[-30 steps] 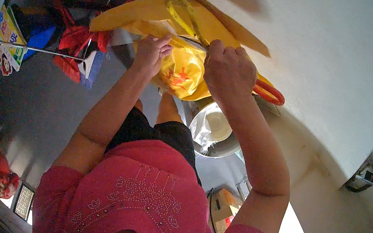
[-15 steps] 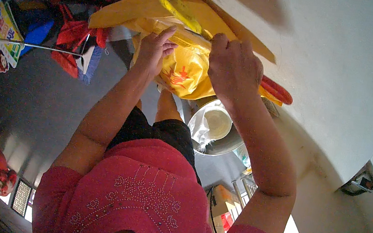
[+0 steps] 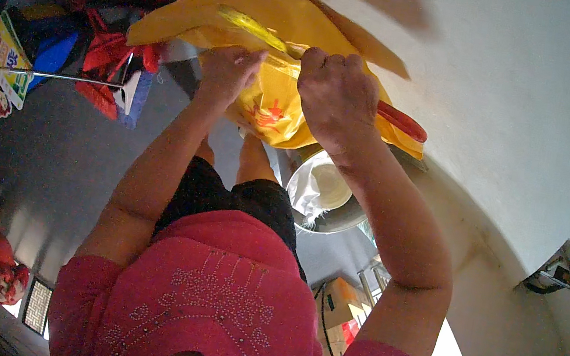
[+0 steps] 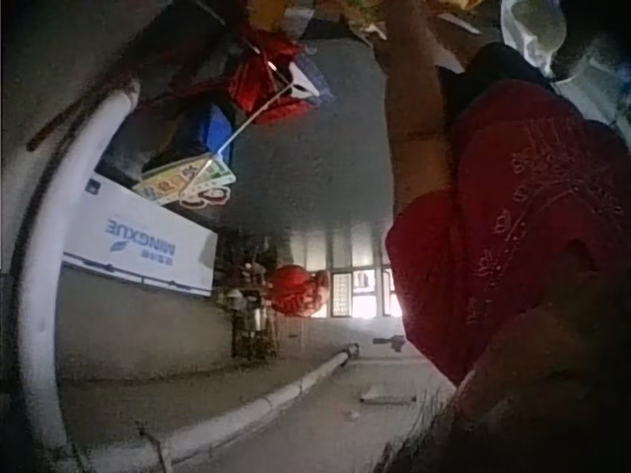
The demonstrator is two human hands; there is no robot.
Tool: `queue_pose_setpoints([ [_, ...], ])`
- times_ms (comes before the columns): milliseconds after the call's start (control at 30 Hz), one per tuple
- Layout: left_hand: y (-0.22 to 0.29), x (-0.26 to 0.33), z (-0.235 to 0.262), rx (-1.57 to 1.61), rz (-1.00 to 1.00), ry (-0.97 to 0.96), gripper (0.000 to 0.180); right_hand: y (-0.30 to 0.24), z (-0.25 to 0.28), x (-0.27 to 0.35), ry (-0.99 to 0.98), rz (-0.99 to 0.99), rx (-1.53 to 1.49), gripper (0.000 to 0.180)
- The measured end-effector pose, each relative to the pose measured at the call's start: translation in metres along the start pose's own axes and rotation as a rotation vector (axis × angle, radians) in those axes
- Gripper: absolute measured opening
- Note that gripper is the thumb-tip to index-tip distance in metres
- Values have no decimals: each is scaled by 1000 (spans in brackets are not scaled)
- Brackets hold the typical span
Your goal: The person uses red-handled scissors to cut open a yellow plastic bag. They repeatedly snip along the seams and edges of the bag, holding it with one hand while cutting with the other. The task continues for the duration of the clip without a clear final state shown.
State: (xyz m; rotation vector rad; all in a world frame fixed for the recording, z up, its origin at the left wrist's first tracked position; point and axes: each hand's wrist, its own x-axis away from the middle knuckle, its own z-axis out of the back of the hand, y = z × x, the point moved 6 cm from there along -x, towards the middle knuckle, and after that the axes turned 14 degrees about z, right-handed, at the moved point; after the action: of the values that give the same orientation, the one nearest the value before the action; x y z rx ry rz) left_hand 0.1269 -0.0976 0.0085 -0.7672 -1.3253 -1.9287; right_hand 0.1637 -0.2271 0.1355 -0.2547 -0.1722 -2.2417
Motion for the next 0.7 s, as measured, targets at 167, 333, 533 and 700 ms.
queue_pose_setpoints([
  [167, 66, 28, 28, -467, -999, 610, 29, 10, -6, 8, -63, -109, 0, 16],
  [333, 82, -39, 7, -728, -1102, 265, 19, 25, -7, 15, -115, -205, -55, 18],
  [533, 89, -89, -9, -593, -837, -345, 24, 30, 2, 23, -57, -221, -88, 18],
  [700, 98, -79, -4, -698, -903, -413, 26, 26, 7, 14, 61, -144, -31, 15],
])
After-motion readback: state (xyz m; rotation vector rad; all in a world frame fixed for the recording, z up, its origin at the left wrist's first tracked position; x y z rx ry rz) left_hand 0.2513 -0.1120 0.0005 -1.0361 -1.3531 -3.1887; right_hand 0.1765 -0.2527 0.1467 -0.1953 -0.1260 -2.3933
